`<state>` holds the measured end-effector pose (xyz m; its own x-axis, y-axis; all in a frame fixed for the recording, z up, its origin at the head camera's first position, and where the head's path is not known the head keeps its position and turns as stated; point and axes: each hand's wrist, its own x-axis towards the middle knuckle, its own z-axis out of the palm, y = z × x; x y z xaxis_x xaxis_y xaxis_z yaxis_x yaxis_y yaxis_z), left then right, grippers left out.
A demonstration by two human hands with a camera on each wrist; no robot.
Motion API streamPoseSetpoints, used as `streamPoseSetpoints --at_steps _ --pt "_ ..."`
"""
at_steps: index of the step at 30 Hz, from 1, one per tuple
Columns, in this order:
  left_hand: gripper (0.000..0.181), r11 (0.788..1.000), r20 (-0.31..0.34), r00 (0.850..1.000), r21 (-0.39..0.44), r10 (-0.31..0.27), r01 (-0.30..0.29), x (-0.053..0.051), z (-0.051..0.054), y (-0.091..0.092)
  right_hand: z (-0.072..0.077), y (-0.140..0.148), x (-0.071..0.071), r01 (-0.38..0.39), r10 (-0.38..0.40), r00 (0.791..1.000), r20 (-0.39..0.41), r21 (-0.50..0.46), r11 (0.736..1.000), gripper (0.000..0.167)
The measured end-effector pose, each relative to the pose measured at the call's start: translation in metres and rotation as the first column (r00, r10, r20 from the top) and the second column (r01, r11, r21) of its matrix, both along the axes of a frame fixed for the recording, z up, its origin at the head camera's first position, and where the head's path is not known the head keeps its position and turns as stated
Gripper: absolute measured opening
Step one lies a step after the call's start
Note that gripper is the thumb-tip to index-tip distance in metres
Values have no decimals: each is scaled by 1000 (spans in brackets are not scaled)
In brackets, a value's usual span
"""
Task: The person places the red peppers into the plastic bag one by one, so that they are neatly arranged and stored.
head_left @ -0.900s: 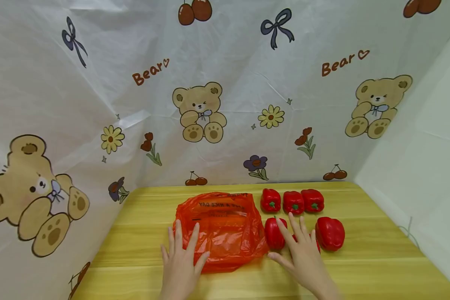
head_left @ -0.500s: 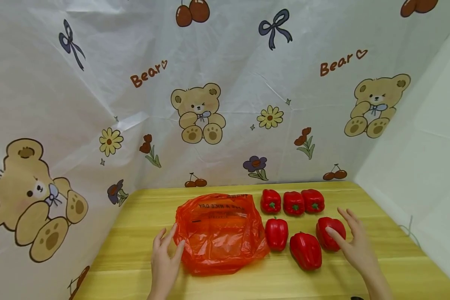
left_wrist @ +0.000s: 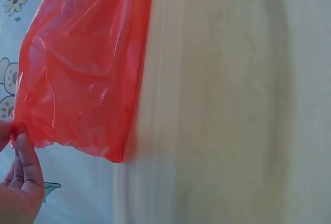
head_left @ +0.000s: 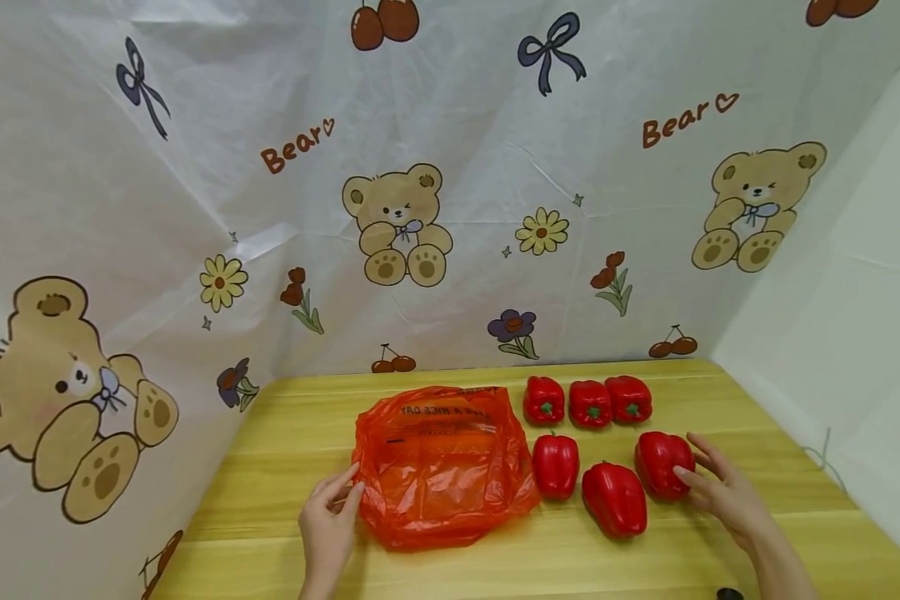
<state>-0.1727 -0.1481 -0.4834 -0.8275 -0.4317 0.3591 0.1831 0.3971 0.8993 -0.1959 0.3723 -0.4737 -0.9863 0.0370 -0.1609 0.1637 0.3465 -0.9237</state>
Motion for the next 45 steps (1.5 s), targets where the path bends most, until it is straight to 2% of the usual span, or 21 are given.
streamPoseSetpoints --at_steps 3,8,20,27,37,45 --pt "22 999 13 1000 43 8 -8 1 -1 1 -5 1 0 -8 8 1000 6 -70 998 77" --pt "19 997 31 999 79 23 -26 2 -2 3 -10 1 0 -3 4 1000 2 -116 993 74" --pt "17 996 4 999 80 44 -44 6 1 3 -13 -1 -1 58 -54 998 26 -191 980 67" --pt "18 994 44 998 91 50 -54 5 1 3 -13 0 -3 68 -62 997 36 -176 982 74" --pt "17 994 47 998 96 48 -53 3 -1 4 -13 3 -5 77 -72 997 36 -160 984 79" --pt "17 992 57 998 117 40 -46 1 1 4 -9 -1 -6 74 -75 997 -4 -106 992 80"
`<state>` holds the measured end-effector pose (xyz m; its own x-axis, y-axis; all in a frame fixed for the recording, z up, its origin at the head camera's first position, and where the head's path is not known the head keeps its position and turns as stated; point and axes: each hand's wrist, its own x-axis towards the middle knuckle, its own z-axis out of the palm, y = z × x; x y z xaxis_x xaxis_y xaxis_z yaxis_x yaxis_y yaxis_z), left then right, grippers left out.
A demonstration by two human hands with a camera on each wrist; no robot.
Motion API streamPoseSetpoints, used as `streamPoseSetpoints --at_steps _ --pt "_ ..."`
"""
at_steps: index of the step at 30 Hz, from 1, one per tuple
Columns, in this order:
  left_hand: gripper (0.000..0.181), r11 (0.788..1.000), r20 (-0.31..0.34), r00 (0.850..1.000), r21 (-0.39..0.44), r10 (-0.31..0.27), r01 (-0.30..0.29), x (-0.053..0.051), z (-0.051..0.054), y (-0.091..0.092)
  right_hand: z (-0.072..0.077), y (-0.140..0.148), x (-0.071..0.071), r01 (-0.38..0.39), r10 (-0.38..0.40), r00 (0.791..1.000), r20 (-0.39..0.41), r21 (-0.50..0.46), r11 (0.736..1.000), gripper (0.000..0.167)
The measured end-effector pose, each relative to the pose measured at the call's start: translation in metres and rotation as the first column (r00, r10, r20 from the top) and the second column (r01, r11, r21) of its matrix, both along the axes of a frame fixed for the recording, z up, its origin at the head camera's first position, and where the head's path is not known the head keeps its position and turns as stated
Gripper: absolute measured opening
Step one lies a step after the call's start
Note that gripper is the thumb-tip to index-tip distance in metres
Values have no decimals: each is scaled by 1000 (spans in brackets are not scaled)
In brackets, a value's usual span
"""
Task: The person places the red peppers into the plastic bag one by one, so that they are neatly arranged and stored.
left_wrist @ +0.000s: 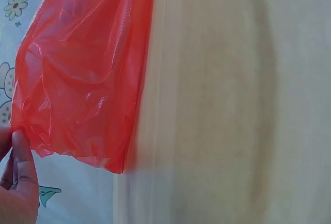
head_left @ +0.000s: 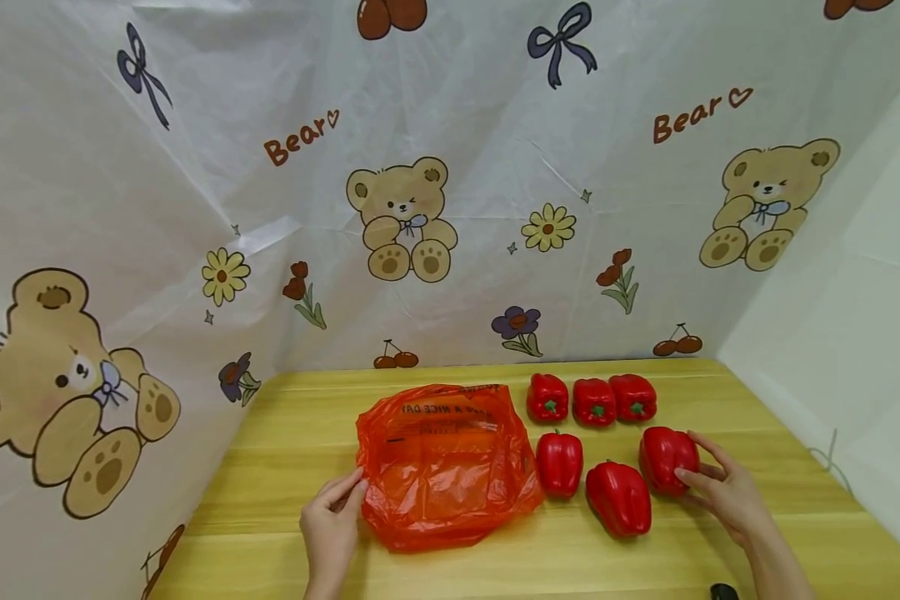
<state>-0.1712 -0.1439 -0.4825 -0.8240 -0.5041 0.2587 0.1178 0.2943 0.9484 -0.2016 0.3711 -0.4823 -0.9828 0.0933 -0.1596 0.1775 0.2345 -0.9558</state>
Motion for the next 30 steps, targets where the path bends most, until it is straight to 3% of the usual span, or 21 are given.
streamPoseSetpoints --at_steps 7,18,30 --pt "18 1000 13 1000 -12 12 -11 1 0 0 8 -5 -2 -12 13 998 -67 18 1000 77" --pt "19 1000 32 999 1 11 -11 2 1 2 36 -22 -5 -43 42 993 -112 -9 999 80" --pt "18 1000 -4 1000 14 -1 1 1 1 2 65 -54 -7 -71 66 979 -191 -20 997 80"
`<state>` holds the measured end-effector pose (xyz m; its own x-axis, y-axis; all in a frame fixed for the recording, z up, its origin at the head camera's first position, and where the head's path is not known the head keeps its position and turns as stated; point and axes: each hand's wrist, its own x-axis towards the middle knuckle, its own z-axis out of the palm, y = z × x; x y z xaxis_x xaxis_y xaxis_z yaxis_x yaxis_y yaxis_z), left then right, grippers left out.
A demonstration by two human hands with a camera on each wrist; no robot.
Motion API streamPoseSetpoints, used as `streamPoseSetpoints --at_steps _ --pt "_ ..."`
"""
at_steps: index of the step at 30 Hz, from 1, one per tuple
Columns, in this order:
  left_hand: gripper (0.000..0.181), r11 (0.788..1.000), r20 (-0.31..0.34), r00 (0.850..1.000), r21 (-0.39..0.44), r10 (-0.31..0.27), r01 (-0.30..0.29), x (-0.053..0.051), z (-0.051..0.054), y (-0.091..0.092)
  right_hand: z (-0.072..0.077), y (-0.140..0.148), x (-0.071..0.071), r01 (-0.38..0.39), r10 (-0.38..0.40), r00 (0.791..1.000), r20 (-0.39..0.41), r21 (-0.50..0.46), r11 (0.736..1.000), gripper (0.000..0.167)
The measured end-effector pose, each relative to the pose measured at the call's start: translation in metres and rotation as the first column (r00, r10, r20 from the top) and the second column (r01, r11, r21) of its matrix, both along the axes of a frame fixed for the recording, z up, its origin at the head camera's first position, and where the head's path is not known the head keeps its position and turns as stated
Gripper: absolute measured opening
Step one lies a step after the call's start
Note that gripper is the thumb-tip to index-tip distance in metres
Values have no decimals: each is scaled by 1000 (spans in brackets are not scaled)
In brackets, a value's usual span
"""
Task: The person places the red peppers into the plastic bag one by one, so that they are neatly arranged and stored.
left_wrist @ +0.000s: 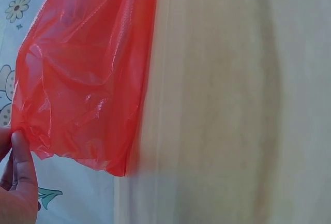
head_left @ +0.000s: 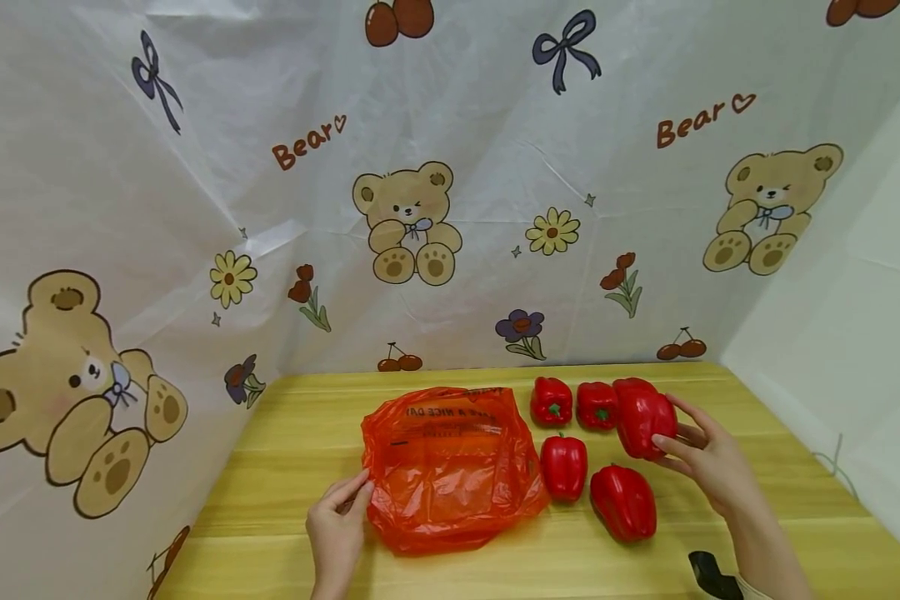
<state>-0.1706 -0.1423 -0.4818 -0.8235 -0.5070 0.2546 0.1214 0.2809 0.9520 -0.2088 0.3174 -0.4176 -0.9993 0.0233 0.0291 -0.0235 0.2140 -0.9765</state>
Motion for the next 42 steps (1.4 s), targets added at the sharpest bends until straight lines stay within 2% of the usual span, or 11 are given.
streamPoseSetpoints --at_steps 10,21,32,42 --pt "17 1000 -8 1000 -11 8 -8 0 -1 -1 14 -41 -11 -56 55 998 -43 -8 998 73" --pt "17 1000 -9 1000 1 5 -5 0 -1 0 18 -98 -26 -78 80 996 33 -43 996 71" --pt "18 1000 30 1000 13 -3 3 0 2 1 6 -154 -37 -136 139 990 26 -78 988 66" --pt "17 1000 7 1000 2 -3 3 0 1 1 -11 -197 -44 -128 138 987 82 -117 985 65"
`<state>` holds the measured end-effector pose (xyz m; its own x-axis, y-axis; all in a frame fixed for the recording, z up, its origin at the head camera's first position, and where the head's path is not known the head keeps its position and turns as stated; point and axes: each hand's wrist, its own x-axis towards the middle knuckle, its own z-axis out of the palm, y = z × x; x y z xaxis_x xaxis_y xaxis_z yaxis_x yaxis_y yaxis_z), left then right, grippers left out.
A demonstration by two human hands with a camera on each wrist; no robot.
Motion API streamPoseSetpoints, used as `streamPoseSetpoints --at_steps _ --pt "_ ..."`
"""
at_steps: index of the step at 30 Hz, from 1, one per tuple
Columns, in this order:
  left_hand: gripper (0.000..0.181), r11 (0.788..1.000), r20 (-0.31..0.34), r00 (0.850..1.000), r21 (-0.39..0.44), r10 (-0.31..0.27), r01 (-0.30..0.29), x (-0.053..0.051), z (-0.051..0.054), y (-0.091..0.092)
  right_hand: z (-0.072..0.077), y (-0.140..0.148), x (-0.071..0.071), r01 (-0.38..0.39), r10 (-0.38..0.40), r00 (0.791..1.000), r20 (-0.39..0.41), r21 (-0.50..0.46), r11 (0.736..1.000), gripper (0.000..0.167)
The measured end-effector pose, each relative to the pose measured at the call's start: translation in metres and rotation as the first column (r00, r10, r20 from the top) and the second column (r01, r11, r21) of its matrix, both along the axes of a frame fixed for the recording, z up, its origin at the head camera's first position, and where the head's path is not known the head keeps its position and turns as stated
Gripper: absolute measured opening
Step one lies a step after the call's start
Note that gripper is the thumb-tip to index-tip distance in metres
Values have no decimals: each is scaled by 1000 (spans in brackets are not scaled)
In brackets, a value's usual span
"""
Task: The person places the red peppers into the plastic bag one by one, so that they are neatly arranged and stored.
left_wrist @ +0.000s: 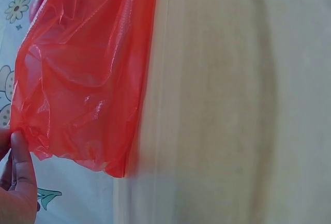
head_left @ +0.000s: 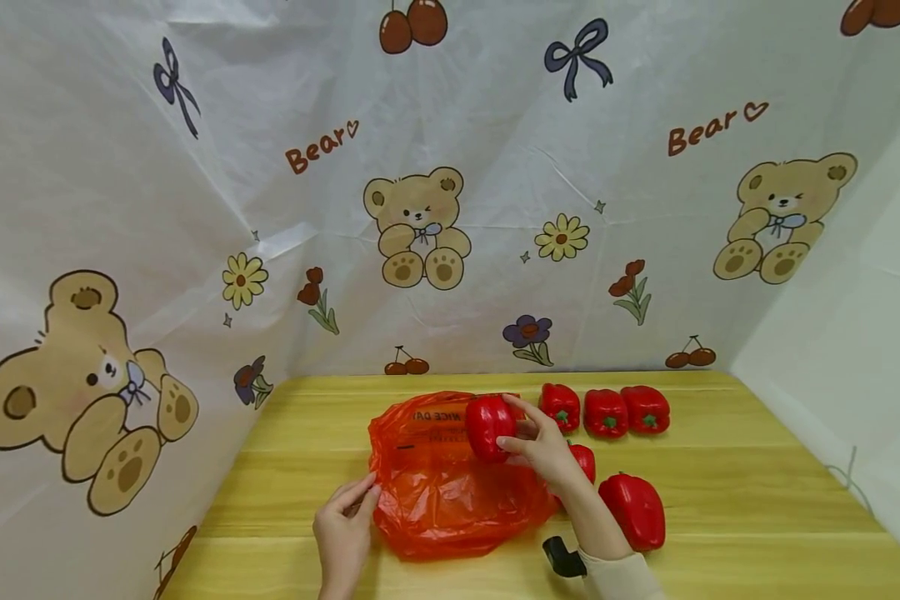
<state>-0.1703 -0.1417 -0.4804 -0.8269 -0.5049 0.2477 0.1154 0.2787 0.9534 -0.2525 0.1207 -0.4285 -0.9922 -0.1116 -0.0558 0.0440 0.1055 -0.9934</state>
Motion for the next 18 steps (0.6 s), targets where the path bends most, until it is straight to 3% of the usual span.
streamPoseSetpoints --at_steps 18 --pt "17 1000 -10 1000 7 23 -23 -2 -1 1 -31 -53 -7 -26 26 1000 18 28 999 64"
